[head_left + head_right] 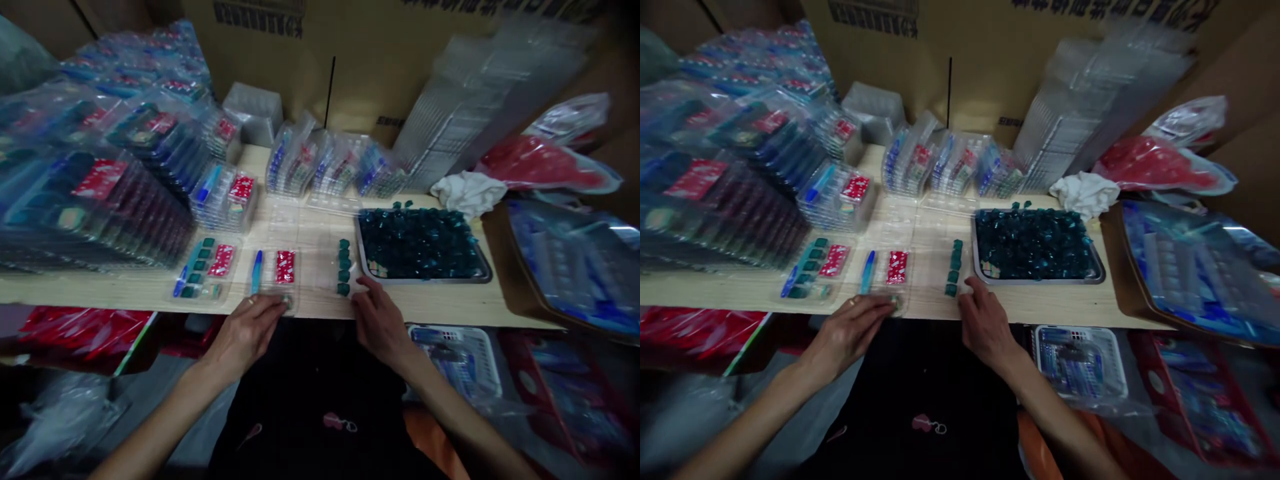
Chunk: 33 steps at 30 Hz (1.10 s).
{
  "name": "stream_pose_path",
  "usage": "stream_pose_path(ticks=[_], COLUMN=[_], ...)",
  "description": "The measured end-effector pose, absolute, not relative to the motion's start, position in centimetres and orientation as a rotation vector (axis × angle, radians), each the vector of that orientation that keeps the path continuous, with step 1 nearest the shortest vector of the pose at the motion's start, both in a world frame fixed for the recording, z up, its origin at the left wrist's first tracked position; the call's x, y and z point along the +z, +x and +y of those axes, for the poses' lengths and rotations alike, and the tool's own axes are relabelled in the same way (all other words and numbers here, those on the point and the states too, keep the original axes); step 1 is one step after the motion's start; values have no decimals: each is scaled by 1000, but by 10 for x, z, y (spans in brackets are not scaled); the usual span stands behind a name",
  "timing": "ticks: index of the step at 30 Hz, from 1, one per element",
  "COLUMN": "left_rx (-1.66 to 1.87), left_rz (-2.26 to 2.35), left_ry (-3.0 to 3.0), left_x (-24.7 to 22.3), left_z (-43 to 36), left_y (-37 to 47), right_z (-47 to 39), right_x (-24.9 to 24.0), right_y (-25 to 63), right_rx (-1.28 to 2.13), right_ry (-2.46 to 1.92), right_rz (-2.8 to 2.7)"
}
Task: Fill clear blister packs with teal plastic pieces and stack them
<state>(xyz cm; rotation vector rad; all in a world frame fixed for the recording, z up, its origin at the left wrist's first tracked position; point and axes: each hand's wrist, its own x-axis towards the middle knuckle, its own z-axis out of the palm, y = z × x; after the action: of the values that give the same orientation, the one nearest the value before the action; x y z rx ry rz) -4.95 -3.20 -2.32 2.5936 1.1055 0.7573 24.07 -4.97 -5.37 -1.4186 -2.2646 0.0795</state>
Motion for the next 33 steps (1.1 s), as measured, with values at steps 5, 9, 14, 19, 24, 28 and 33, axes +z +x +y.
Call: stream_pose_path(ticks=[5,9,14,19,24,28,33], left_rx=[772,806,978,1207,1143,1197,1463], left_rz=[987,922,951,1268,1083,965,980], left_ry=[2680,2638,2513,2567,2888,2880,2497], left_x=[-40,-46,-39,-7,18,29,33], left_z=[-34,-33,-39,-30,-6,7,12], left_y=[-41,-31,-29,-33,-40,-49,-49], right_z=[-50,-56,-68,-62,-41,-30,-6], right_x=[-59,-53,-34,-9,23,47,48], right_y=[240,246,255,247,216,201,204], right_rx=[175,177,105,100,-2,56,352], right_ry=[-1242,-1209,-1192,-1150,-956,-885,-974], right_rz=[-2151,-2100,-2083,-2176,-2248,-2211,-1861])
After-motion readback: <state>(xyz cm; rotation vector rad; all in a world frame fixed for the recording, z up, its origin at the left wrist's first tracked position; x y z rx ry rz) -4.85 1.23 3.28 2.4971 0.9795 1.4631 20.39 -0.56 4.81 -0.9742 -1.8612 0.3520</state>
